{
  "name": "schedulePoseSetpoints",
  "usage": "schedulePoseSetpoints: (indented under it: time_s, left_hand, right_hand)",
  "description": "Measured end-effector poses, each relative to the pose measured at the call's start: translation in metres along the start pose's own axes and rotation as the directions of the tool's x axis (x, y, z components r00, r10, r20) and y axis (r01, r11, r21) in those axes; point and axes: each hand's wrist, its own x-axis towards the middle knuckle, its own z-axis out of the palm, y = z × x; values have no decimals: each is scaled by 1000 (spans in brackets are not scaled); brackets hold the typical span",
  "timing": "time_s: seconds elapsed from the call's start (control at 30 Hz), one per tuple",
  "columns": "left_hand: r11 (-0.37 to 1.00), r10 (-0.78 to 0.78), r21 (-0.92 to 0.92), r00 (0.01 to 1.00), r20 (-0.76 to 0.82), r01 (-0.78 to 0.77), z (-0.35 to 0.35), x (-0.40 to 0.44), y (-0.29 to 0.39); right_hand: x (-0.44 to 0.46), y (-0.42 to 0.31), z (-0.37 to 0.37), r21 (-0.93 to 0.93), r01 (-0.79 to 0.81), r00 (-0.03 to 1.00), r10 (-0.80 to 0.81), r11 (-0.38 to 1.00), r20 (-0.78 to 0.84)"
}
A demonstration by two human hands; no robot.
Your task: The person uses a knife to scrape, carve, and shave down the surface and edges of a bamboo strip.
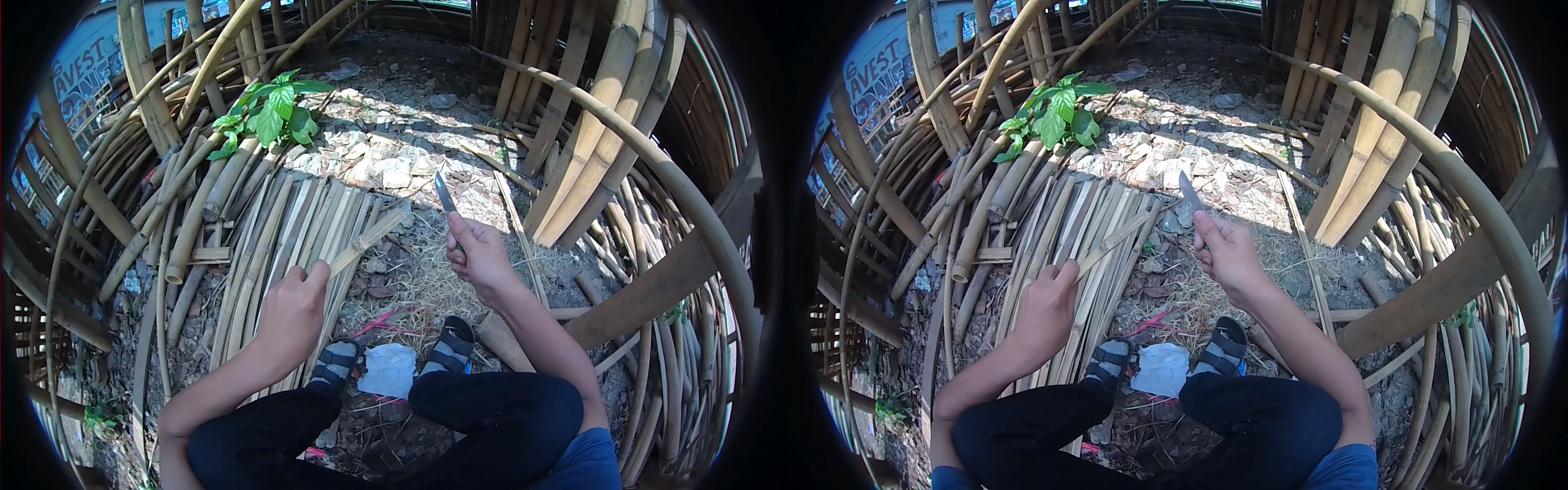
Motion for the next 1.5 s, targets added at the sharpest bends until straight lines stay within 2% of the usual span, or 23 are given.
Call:
schedulePoseSetpoints:
  time_s: [0.07, 0.1, 0.17, 0.2, 0.27, 0.5, 0.57, 0.7, 0.77, 0.83, 0.9, 1.0, 1.07, 1.1, 1.13, 1.17, 1.2, 1.23, 1.3, 1.33, 1.43, 1.5]
  left_hand:
    - [995, -78, -54, 994, 75, 82, 0, -1, 1]
    - [995, -76, -53, 994, 77, 80, -1, -1, 2]
    - [992, -56, -106, 993, 105, 68, -2, 0, 6]
    - [993, -55, -101, 993, 106, 66, -3, 1, 7]
    - [991, -70, -105, 992, 101, 81, -3, 1, 10]
    - [993, -68, -91, 989, 128, 80, 0, 1, 13]
    - [993, -43, -104, 990, 131, 57, 1, 0, 11]
    - [991, -43, -120, 990, 133, 59, 1, 2, 12]
    - [989, -24, -143, 992, 126, 42, 3, 1, 10]
    - [987, -30, -156, 993, 113, 48, 1, -1, 6]
    - [984, -35, -172, 995, 95, 51, -5, -5, 1]
    - [976, -55, -206, 997, 54, 65, -15, -3, -5]
    - [940, -121, -270, 943, 309, 209, -16, -1, -4]
    - [940, -119, -268, 940, 319, 209, -15, 0, -1]
    - [899, -137, -343, 919, 369, 271, -14, 2, 3]
    - [849, -150, -411, 897, 416, 333, -13, 4, 6]
    - [850, -150, -410, 898, 414, 331, -12, 5, 8]
    - [822, -152, -439, 882, 446, 363, -12, 6, 10]
    - [794, -150, -463, 865, 479, 394, -13, 6, 10]
    - [806, -145, -445, 859, 490, 390, -12, 7, 11]
    - [827, -142, -420, 862, 487, 374, -8, 5, 11]
    - [834, -150, -410, 866, 476, 370, -8, 4, 11]
  right_hand:
    - [-16, 2, 19, -28, 47, 978, -40, 998, 206]
    - [-18, 7, 28, -26, 47, 978, -41, 999, 205]
    - [-20, 17, 41, -222, 206, 931, -121, 953, 343]
    - [-18, 18, 44, -217, 208, 931, -124, 954, 344]
    - [-14, 17, 45, -177, 3, 952, 51, 984, 303]
    - [-8, 24, 33, -126, -63, 918, 107, 990, 382]
    - [-15, 14, 38, -213, -11, 965, 66, 977, 256]
    - [-6, 23, 25, -279, 55, 968, 17, 959, 249]
    - [-10, 23, 28, -265, 116, 981, -69, 957, 182]
    - [4, 20, 8, -157, 100, 995, -95, 982, 37]
    - [25, -3, -37, -120, -31, 968, 0, 992, -252]
    - [15, -20, -40, -54, 51, 955, -65, 997, -289]
    - [-2, -22, -14, -54, 111, 993, -113, 992, -29]
    - [-7, -16, -3, -105, 107, 991, -98, 989, 90]
    - [-10, -6, 9, -147, 168, 970, -136, 975, 201]
    - [-17, -1, 25, -187, 165, 964, -118, 968, 239]
    - [-23, 2, 36, -228, 167, 956, -100, 959, 277]
    - [-22, 8, 39, -225, 170, 955, -104, 959, 278]
    - [-14, 24, 41, -358, 163, 955, -56, 920, 291]
    - [-12, 26, 40, -328, 89, 968, -4, 940, 252]
    - [-10, 29, 38, -280, 148, 973, -88, 949, 215]
    - [-4, 25, 27, -286, 89, 981, -35, 954, 191]
